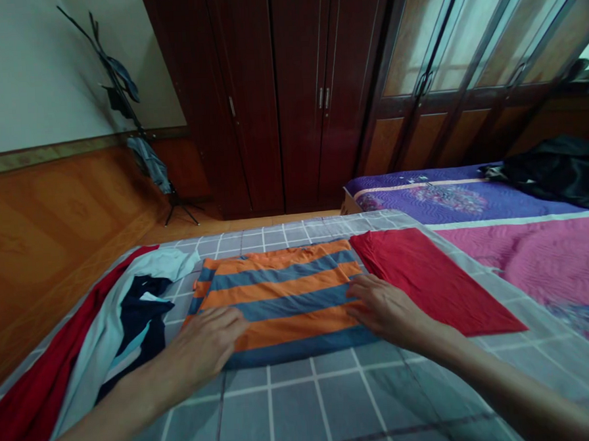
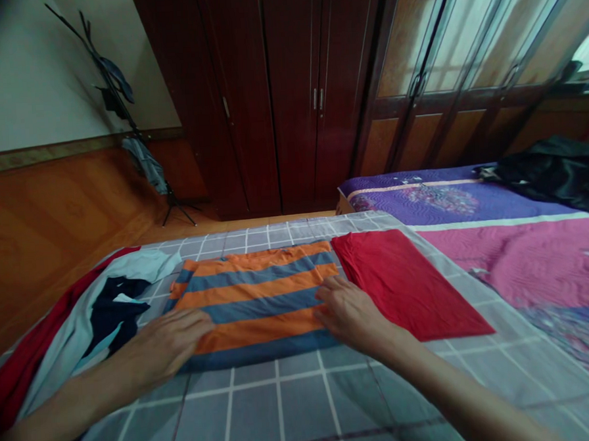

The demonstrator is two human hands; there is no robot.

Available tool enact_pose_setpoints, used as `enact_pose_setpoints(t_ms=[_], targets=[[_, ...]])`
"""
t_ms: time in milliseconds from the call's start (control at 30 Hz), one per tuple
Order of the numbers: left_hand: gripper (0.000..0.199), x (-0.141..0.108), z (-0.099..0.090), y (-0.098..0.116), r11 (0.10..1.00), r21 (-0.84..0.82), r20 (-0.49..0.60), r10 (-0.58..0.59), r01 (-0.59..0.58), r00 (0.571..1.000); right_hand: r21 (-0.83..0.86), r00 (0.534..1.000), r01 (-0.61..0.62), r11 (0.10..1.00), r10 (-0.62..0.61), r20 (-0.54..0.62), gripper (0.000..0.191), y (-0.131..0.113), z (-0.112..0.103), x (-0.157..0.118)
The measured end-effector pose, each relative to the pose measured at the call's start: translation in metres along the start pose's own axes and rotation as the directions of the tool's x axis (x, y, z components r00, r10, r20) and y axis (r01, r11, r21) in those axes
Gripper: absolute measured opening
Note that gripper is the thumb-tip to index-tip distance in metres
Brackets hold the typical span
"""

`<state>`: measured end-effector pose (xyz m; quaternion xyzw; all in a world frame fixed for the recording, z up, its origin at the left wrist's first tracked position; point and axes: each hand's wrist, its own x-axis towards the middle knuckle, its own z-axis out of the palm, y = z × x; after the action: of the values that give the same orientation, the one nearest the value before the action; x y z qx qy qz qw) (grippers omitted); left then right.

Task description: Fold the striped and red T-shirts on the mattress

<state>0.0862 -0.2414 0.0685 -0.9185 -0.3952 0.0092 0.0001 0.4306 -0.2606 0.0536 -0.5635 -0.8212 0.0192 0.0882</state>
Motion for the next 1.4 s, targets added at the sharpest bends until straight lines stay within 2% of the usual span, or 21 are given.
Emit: enact_pose_setpoints(t_ms=[67,133,200,267,367,467,567,633,700,800,867,1000,1100,1267,1400], targets=[[0.027,0.043,-0.004,0.021,0.993,-0.045,-0.01,0.105,-0.106,0.994,0.04,1.0,0.002,0.999,-0.002,-0.011,0.017,-0.012,0.005,0.024],[0.024,0.086,0.0,0.039,0.984,-0.034,-0.061,0.174,-0.177,0.983,0.058,0.992,-0.12,0.991,0.122,-0.034,0.021,-0.012,0.011,0.051],[0.019,0.124,0.01,0.053,0.971,-0.004,-0.125,0.236,-0.238,0.964,0.073,0.96,-0.273,0.959,0.277,-0.052,0.025,-0.001,0.018,0.077],[0.017,0.152,0.024,0.062,0.963,0.017,-0.179,0.267,-0.268,0.947,0.087,0.921,-0.383,0.92,0.387,-0.045,0.029,0.018,0.025,0.098],[0.019,0.173,0.047,0.065,0.97,-0.008,-0.273,0.231,-0.242,0.934,0.115,0.881,-0.471,0.875,0.473,0.008,0.028,0.044,0.036,0.117],[0.018,0.176,0.064,0.063,0.97,-0.089,-0.378,0.177,-0.226,0.909,0.146,0.86,-0.509,0.848,0.51,0.037,0.028,0.054,0.045,0.124],[0.014,0.174,0.07,0.06,0.955,-0.172,-0.462,0.138,-0.241,0.876,0.154,0.843,-0.532,0.832,0.538,0.005,0.026,0.053,0.052,0.126],[0.016,0.175,0.07,0.058,0.949,-0.234,-0.512,0.062,-0.209,0.857,0.155,0.832,-0.545,0.824,0.554,-0.022,0.025,0.051,0.055,0.126],[0.017,0.177,0.068,0.054,0.95,-0.291,-0.526,-0.058,-0.116,0.848,0.155,0.821,-0.557,0.816,0.569,-0.043,0.025,0.052,0.057,0.127],[0.018,0.18,0.065,0.045,0.947,-0.316,-0.436,-0.192,0.05,0.879,0.153,0.806,-0.576,0.803,0.589,-0.06,0.026,0.054,0.059,0.128],[0.022,0.18,0.065,0.04,0.95,-0.297,-0.355,-0.207,0.1,0.912,0.158,0.805,-0.576,0.802,0.591,-0.062,0.026,0.055,0.06,0.128],[0.057,0.178,0.072,0.039,0.965,-0.247,-0.237,-0.148,0.088,0.96,0.222,0.823,-0.548,0.806,0.568,-0.031,0.024,0.056,0.056,0.126],[0.074,0.177,0.077,0.039,0.968,-0.23,-0.16,-0.138,0.099,0.977,0.332,0.841,-0.526,0.783,0.538,0.06,0.025,0.062,0.049,0.123],[0.08,0.177,0.079,0.039,0.976,-0.195,-0.14,-0.128,0.099,0.982,0.521,0.834,-0.548,0.655,0.48,0.274,0.024,0.067,0.038,0.118],[0.078,0.177,0.077,0.041,0.977,-0.188,-0.126,-0.124,0.099,0.984,0.622,0.832,-0.544,0.563,0.46,0.31,0.024,0.06,0.037,0.117]])
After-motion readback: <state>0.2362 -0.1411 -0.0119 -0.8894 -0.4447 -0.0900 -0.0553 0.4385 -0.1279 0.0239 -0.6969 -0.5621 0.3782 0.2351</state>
